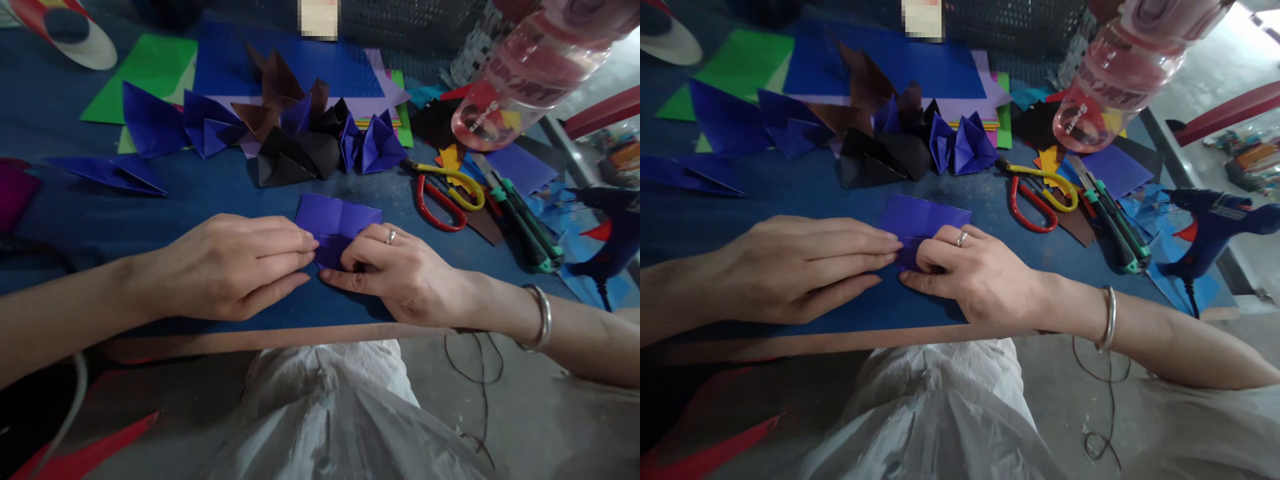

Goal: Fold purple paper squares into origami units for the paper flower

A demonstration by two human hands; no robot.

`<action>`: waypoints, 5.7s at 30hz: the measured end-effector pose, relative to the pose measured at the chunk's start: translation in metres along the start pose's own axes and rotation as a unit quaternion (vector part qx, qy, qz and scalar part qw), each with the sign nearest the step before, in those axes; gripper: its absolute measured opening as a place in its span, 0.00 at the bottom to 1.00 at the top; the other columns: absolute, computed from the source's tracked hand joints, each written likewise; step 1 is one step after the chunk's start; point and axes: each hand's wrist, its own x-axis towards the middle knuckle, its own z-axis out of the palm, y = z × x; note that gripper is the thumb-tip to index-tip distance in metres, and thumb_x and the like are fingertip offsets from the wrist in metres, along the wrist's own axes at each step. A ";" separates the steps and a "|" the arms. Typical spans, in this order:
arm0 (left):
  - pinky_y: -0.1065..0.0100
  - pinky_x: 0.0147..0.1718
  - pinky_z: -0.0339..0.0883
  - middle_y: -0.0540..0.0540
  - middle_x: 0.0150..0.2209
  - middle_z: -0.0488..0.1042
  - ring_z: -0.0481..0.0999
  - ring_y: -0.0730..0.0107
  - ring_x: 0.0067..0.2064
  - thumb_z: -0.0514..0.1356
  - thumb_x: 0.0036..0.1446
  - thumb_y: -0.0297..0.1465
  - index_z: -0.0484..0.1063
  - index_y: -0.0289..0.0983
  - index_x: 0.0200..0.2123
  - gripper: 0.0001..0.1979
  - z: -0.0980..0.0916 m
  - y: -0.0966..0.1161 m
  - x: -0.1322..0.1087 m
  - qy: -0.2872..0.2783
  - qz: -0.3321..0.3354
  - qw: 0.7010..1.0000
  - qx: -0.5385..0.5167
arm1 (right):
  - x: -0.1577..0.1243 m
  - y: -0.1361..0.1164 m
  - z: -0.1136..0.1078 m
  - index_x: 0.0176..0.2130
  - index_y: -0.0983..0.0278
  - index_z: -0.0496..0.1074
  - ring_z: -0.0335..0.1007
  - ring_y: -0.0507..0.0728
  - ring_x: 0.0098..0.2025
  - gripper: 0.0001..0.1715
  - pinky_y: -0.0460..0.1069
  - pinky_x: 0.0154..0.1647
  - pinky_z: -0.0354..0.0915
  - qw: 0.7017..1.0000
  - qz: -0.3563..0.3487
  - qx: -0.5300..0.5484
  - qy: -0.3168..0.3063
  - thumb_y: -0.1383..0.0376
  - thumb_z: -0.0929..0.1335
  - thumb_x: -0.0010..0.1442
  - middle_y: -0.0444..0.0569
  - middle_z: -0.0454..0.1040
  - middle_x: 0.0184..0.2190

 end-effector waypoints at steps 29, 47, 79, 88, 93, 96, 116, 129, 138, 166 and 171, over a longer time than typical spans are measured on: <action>0.57 0.47 0.85 0.41 0.43 0.86 0.88 0.55 0.43 0.62 0.71 0.35 0.78 0.31 0.48 0.12 0.003 0.003 -0.003 0.080 0.039 0.975 0.202 | -0.005 0.043 -0.004 0.56 0.62 0.76 0.71 0.64 0.54 0.25 0.63 0.54 0.68 0.982 0.103 -0.097 0.123 0.79 0.61 0.68 0.59 0.74 0.55; 0.61 0.43 0.80 0.44 0.50 0.84 0.84 0.57 0.52 0.51 0.73 0.23 0.77 0.38 0.55 0.17 0.013 0.001 -0.016 0.053 0.007 0.982 0.179 | -0.002 0.006 -0.015 0.40 0.66 0.80 0.83 0.58 0.57 0.14 0.53 0.57 0.80 0.983 -0.109 -0.111 0.101 0.71 0.66 0.76 0.49 0.87 0.46; 0.59 0.64 0.78 0.40 0.58 0.83 0.80 0.57 0.64 0.57 0.74 0.31 0.76 0.36 0.60 0.16 -0.002 0.015 -0.011 -0.020 0.036 0.998 -0.041 | -0.003 0.030 -0.015 0.46 0.67 0.83 0.81 0.55 0.48 0.08 0.53 0.53 0.75 0.971 0.025 0.233 0.045 0.63 0.74 0.70 0.54 0.86 0.45; 0.54 0.64 0.77 0.39 0.61 0.80 0.78 0.52 0.66 0.54 0.75 0.29 0.73 0.31 0.63 0.18 0.001 0.020 -0.013 -0.039 0.027 0.998 -0.049 | 0.006 0.021 -0.004 0.40 0.64 0.81 0.83 0.54 0.43 0.06 0.52 0.51 0.73 0.963 0.075 0.241 0.090 0.65 0.74 0.72 0.48 0.85 0.38; 0.53 0.64 0.77 0.38 0.62 0.80 0.77 0.50 0.66 0.55 0.74 0.26 0.73 0.29 0.63 0.19 0.000 0.020 -0.014 -0.039 0.041 0.997 -0.052 | 0.010 0.013 0.000 0.40 0.63 0.81 0.80 0.53 0.40 0.05 0.50 0.47 0.70 0.961 0.148 0.211 0.105 0.65 0.75 0.71 0.45 0.85 0.36; 0.53 0.65 0.76 0.39 0.61 0.81 0.78 0.52 0.66 0.54 0.74 0.26 0.73 0.30 0.63 0.19 0.001 0.020 -0.014 -0.030 0.027 0.997 -0.058 | 0.012 0.010 0.000 0.39 0.63 0.81 0.76 0.53 0.38 0.06 0.50 0.45 0.67 0.963 0.185 0.170 0.094 0.63 0.75 0.70 0.44 0.83 0.34; 0.58 0.56 0.81 0.44 0.58 0.83 0.82 0.57 0.60 0.52 0.74 0.29 0.69 0.44 0.68 0.23 0.005 0.015 -0.011 -0.022 -0.032 0.993 -0.110 | 0.018 0.008 0.002 0.40 0.63 0.79 0.71 0.54 0.38 0.05 0.50 0.43 0.61 0.965 0.224 0.124 0.063 0.65 0.77 0.66 0.43 0.80 0.34; 0.58 0.56 0.79 0.41 0.58 0.82 0.79 0.54 0.61 0.53 0.77 0.38 0.72 0.35 0.64 0.21 0.004 0.015 -0.006 -0.044 0.034 0.997 -0.049 | 0.017 0.009 0.002 0.43 0.63 0.76 0.72 0.58 0.43 0.15 0.54 0.48 0.64 0.959 0.257 0.096 0.073 0.61 0.81 0.62 0.47 0.80 0.40; 0.59 0.55 0.80 0.39 0.56 0.83 0.80 0.55 0.59 0.53 0.78 0.36 0.75 0.30 0.60 0.20 0.000 0.020 0.002 -0.034 0.045 0.997 -0.048 | 0.020 0.007 -0.001 0.45 0.63 0.76 0.71 0.60 0.46 0.20 0.55 0.50 0.62 0.952 0.292 0.084 0.050 0.58 0.81 0.60 0.48 0.79 0.41; 0.63 0.60 0.78 0.38 0.61 0.81 0.80 0.58 0.61 0.53 0.75 0.34 0.73 0.29 0.62 0.20 -0.005 0.026 -0.001 -0.049 0.034 0.998 -0.026 | 0.010 0.019 -0.006 0.45 0.62 0.73 0.70 0.63 0.49 0.20 0.57 0.53 0.61 0.949 0.313 0.042 0.025 0.53 0.78 0.65 0.51 0.79 0.46; 0.61 0.59 0.78 0.37 0.58 0.82 0.79 0.57 0.61 0.53 0.76 0.34 0.72 0.28 0.61 0.20 -0.005 0.026 0.002 -0.050 0.038 0.998 -0.024 | 0.010 0.013 -0.008 0.46 0.61 0.72 0.69 0.64 0.51 0.17 0.58 0.54 0.60 0.946 0.320 0.042 0.018 0.55 0.77 0.66 0.51 0.78 0.47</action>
